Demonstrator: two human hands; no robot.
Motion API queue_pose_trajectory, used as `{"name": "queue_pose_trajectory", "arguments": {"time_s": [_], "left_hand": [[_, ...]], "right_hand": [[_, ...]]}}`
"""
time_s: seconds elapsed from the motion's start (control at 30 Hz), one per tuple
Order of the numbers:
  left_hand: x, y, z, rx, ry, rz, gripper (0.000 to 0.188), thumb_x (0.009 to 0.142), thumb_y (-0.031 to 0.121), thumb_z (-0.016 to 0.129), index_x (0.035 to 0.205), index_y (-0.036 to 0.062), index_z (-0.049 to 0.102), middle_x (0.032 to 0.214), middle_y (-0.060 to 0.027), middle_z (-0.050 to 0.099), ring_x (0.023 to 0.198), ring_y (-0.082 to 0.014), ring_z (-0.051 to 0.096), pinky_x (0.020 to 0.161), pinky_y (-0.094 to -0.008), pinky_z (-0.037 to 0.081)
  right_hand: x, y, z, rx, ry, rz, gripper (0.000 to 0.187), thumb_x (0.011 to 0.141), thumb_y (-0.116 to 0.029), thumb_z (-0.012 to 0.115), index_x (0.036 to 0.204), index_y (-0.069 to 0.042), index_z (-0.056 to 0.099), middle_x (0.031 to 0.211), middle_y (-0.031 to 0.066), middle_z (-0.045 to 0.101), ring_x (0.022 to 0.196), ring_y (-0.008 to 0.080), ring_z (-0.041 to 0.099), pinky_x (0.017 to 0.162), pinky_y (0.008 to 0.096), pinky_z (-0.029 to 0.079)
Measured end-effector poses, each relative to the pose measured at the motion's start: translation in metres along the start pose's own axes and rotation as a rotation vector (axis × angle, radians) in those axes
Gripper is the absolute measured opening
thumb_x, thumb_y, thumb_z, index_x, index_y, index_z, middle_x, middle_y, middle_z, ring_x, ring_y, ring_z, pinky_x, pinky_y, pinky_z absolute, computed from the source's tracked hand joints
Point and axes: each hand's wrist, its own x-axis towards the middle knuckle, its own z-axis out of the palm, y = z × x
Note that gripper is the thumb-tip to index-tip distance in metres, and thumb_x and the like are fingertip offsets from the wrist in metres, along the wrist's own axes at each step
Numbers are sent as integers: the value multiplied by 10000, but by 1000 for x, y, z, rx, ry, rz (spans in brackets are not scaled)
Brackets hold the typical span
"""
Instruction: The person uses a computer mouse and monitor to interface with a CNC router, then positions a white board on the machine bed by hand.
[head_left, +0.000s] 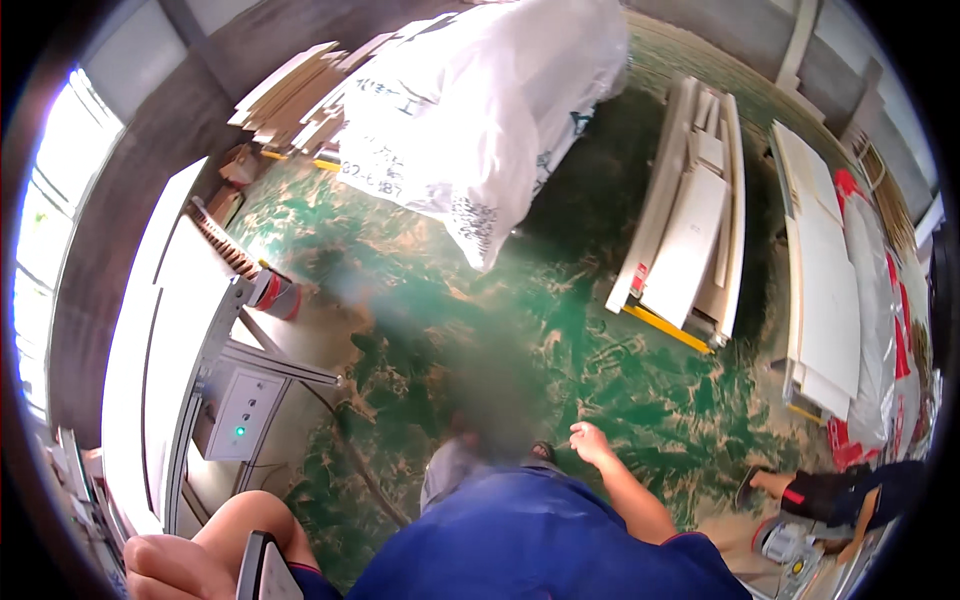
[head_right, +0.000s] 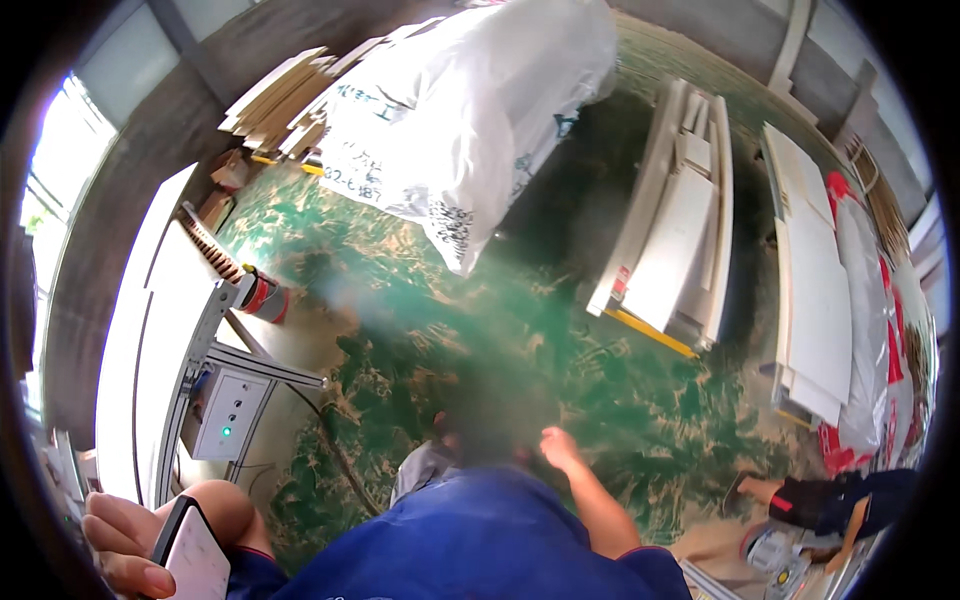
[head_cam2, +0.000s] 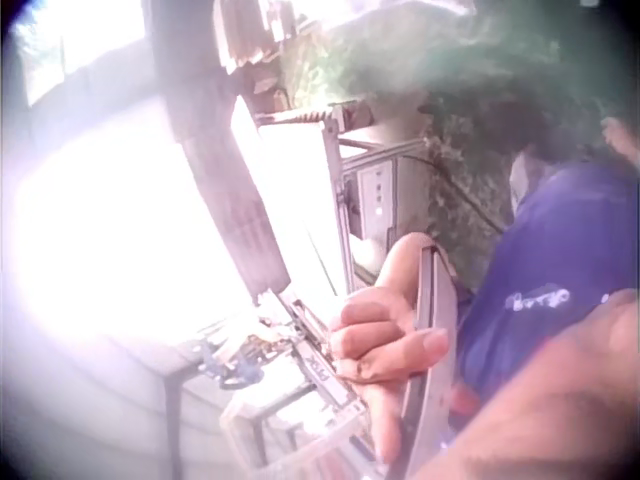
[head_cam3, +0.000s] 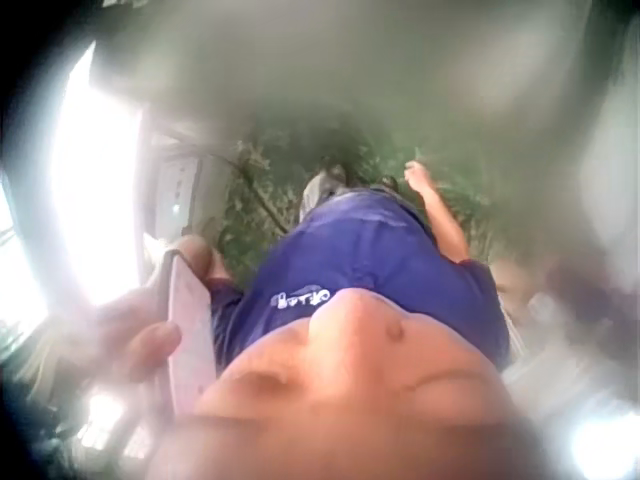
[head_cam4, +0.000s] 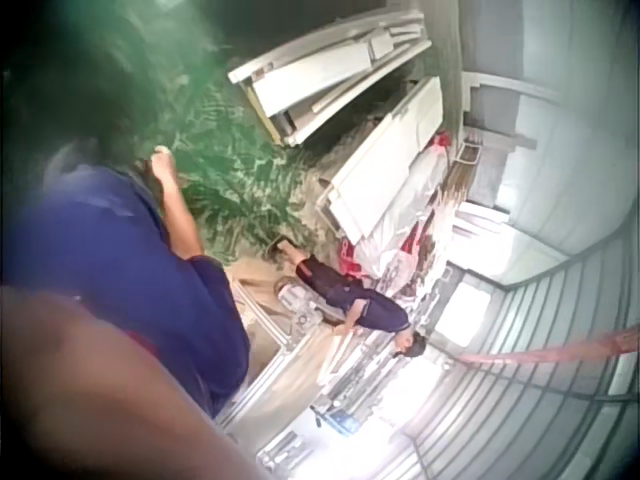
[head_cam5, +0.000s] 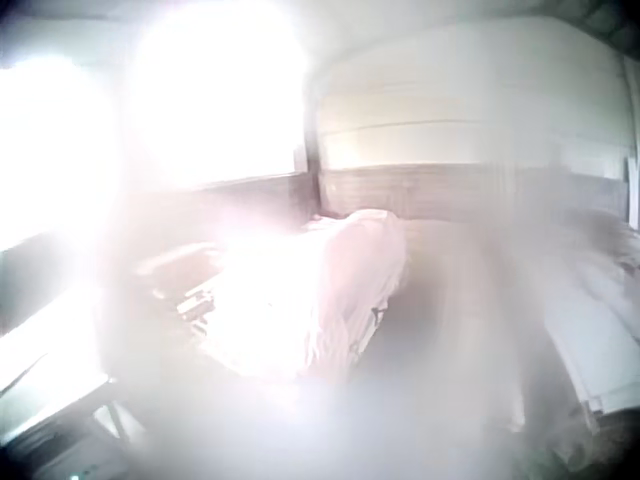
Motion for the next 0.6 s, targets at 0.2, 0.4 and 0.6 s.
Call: {"name": "queue_pose_trajectory", "arguments": {"time_s": [0.2,0.4,0.6], "left_hand": [[9,-49,-32,30,21,-10,483,797,162,713,1202,-72,590,1097,-131,646,994,-155,596,829,-269,466],[25,-137,-100,-6,29,20,486,801,157,710,1212,-71,588,1112,-133,647,1009,-154,596,841,-266,468],[50,-220,-174,-15,26,16,488,804,152,706,1222,-69,586,1128,-135,647,1024,-153,597,854,-264,471]], "right_hand": [[33,25,17,-180,-47,5,322,811,-121,654,1120,-31,667,788,84,715,723,183,688,687,331,552],[65,64,-15,-190,196,288,99,764,-76,623,772,-31,711,703,120,687,624,207,681,607,363,553],[89,-33,-6,-9,246,541,172,754,-125,635,847,-25,739,779,147,709,730,262,704,695,374,563]]}}
